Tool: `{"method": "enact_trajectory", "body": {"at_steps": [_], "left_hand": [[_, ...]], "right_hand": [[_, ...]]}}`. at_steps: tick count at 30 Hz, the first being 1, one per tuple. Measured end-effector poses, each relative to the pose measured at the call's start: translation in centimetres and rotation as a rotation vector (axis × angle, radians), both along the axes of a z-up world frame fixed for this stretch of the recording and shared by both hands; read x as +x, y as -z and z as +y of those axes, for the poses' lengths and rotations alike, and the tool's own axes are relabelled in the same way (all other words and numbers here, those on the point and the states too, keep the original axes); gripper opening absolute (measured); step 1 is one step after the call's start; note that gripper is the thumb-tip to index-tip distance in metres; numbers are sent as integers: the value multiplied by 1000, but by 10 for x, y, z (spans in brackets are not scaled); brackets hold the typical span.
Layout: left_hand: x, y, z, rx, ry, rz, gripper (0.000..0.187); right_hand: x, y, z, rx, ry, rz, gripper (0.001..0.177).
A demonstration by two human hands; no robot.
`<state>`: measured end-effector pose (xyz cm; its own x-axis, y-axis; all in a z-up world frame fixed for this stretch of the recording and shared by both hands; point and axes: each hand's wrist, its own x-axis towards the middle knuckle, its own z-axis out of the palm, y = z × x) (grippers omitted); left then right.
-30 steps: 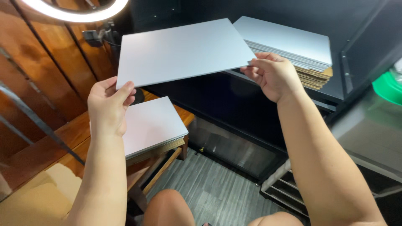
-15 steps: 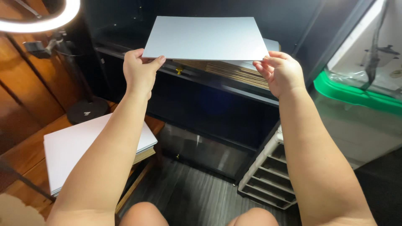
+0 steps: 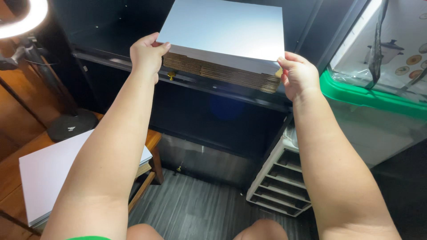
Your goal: The person repeatedly picks up stacks of white paper from a wooden chair and places them onto a black shelf. The person handles the paper by hand, moving it between the chair and the shelf multiple times.
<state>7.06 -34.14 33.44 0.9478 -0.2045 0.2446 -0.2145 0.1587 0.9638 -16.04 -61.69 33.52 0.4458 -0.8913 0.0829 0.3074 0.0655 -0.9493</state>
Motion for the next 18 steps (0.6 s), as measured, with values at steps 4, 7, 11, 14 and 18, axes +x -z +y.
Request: {"method": "enact_trajectory", "body": {"at_steps": [4, 7, 11, 14, 18], "left_hand": [[17, 1, -19, -8, -29, 9, 55], [29, 2, -29, -25, -29, -10, 54], [41, 4, -40, 10, -44, -22, 54], [49, 7, -50, 26, -48, -22, 53], [45, 5, -57, 97, -63, 9, 51]], "right_hand": [[8, 7, -8, -41, 14, 84, 28], [16, 9, -11, -57, 57, 152, 31], [25, 15, -21, -136, 70, 191, 31], [27, 17, -26, -163, 85, 203, 32], [30, 22, -33, -194, 105, 216, 30]]}}
